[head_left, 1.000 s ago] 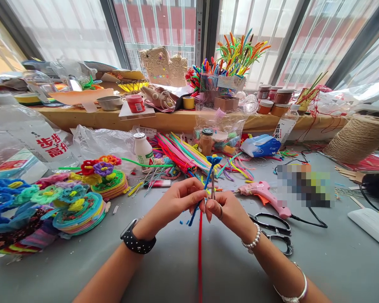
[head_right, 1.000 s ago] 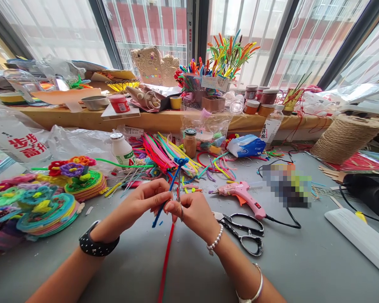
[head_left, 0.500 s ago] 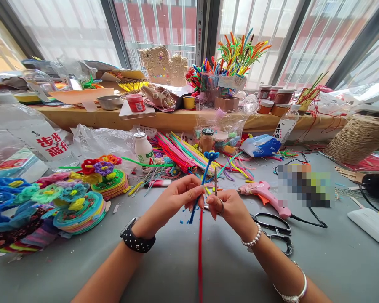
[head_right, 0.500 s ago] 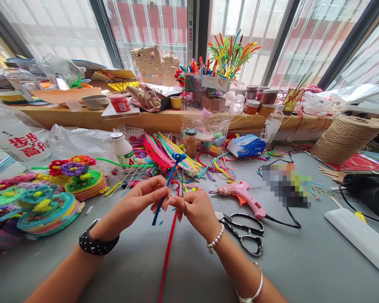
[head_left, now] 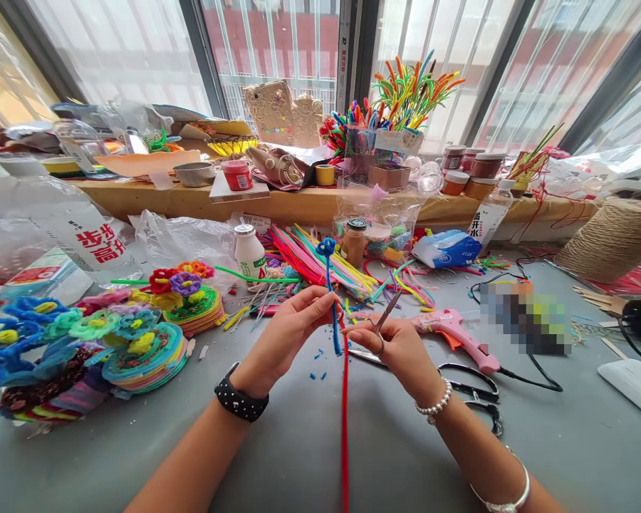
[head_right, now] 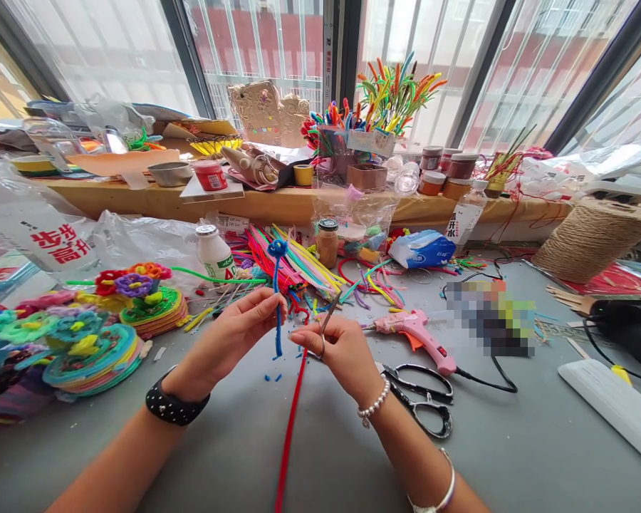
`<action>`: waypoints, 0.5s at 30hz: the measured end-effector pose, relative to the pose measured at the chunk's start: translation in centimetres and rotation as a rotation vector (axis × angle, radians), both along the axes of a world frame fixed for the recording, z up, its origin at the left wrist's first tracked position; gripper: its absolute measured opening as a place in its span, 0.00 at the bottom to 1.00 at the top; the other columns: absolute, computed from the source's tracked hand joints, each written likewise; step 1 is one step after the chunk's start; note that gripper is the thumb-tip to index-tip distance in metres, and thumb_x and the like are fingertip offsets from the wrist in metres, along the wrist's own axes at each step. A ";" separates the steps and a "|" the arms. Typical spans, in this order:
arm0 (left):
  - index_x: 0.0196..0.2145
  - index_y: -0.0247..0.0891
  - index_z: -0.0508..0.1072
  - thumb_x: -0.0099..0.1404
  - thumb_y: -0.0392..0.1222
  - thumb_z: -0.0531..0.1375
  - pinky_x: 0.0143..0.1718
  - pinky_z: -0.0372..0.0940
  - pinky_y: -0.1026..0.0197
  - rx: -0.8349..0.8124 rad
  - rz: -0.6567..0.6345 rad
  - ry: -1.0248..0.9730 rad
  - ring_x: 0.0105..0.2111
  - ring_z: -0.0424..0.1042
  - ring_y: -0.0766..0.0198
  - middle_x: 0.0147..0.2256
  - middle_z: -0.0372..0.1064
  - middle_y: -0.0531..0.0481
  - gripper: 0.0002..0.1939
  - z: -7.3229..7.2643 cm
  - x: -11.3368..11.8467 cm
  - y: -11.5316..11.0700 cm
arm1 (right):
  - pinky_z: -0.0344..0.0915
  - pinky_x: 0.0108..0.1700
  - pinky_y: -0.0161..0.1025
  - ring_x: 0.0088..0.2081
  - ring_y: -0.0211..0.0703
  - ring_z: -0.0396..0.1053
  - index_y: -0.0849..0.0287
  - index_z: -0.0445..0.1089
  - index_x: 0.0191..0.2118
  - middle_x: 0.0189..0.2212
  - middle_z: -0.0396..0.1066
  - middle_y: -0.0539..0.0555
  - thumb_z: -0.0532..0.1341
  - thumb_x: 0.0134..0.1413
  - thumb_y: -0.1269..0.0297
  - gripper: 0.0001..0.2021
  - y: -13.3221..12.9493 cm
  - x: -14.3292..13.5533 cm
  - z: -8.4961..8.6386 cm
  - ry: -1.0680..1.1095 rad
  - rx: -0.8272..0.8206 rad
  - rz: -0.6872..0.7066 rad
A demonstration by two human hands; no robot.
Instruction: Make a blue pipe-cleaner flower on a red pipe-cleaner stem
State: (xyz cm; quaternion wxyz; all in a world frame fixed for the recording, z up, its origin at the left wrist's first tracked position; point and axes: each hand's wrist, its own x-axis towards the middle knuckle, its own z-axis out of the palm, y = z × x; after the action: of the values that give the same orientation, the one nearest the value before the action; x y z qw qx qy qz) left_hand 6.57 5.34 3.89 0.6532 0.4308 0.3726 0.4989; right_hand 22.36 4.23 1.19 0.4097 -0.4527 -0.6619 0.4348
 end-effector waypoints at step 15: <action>0.26 0.34 0.69 0.50 0.35 0.61 0.30 0.60 0.70 -0.027 0.022 -0.064 0.25 0.64 0.74 0.25 0.66 0.55 0.04 -0.2 -0.1 0.0 | 0.51 0.24 0.31 0.20 0.32 0.52 0.63 0.71 0.25 0.16 0.55 0.47 0.48 0.49 0.46 0.25 -0.4 -0.2 -0.2 0.005 -0.036 0.247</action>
State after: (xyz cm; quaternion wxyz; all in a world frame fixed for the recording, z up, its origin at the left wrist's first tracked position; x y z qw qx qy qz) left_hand 6.45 5.33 3.66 0.6650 0.4017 0.3627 0.5146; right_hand 22.20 3.81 1.00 0.3465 -0.3741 -0.7038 0.4946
